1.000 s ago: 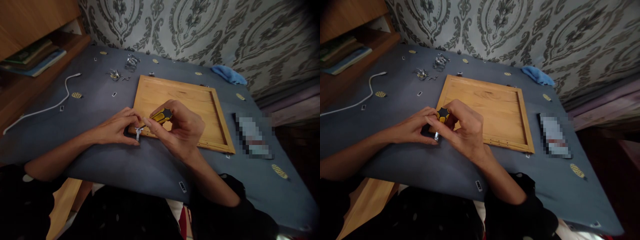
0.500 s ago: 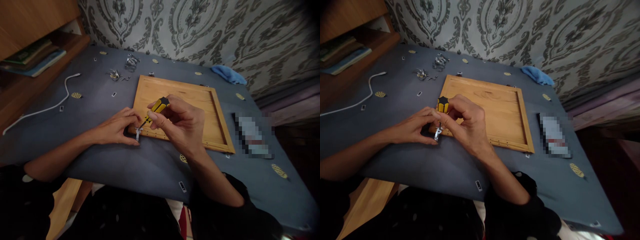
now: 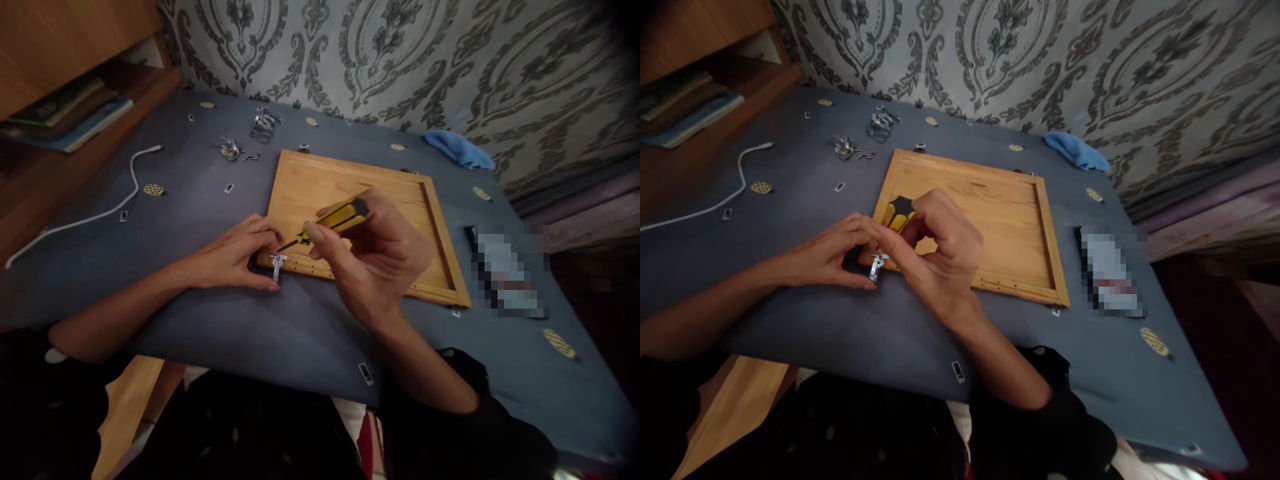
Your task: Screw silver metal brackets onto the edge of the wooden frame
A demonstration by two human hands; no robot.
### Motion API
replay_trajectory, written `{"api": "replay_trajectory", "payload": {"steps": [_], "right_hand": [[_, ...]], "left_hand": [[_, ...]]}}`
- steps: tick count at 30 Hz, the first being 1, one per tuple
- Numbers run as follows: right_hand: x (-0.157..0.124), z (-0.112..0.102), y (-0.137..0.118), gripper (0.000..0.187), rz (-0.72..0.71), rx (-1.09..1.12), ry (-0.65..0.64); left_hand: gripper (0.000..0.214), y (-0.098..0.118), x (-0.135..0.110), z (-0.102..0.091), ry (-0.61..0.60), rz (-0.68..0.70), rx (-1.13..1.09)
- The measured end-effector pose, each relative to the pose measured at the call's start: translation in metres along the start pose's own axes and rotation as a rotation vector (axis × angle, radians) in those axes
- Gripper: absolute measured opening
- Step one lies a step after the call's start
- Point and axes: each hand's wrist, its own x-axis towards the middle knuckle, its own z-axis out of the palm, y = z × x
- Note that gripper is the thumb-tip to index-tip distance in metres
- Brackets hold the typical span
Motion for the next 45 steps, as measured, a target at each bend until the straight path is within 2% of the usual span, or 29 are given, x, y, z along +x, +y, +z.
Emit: {"api": "replay_trajectory", "payload": {"steps": [2,5,8,23,30,37,41,45], "right_hand": [[0.000,-0.001,-0.001,0.032,0.029,-0.028,0.045],[0.001,-0.001,0.000,0.032,0.057,-0.036,-0.002],[0.000,0.001,0.003,0.029,0.026,-0.010,-0.052],[-0.001,0.003,0.007,0.027,0.006,0.000,-0.071],[0.002,0.002,0.005,0.023,-0.074,0.075,-0.135],[0.005,0.000,0.001,0.020,-0.085,0.053,-0.211],[0.006,-0.002,0.002,0.021,0.012,0.103,-0.228],[0.011,-0.007,0.002,0.022,0.141,0.191,-0.330]], "left_hand": [[0.042,0.000,0.000,0.000,0.000,-0.002,-0.002],[0.041,0.001,0.001,-0.001,-0.002,-0.002,0.004],[0.042,0.001,0.001,-0.001,-0.004,-0.002,0.013],[0.043,0.002,0.001,-0.001,-0.006,-0.010,0.002],[0.041,0.000,0.001,-0.001,-0.005,0.004,-0.007],[0.040,0.000,0.002,0.000,0.004,0.047,0.025],[0.040,0.001,0.001,-0.001,-0.001,0.028,0.001],[0.042,0.000,0.001,-0.001,0.003,0.005,-0.002]]}}
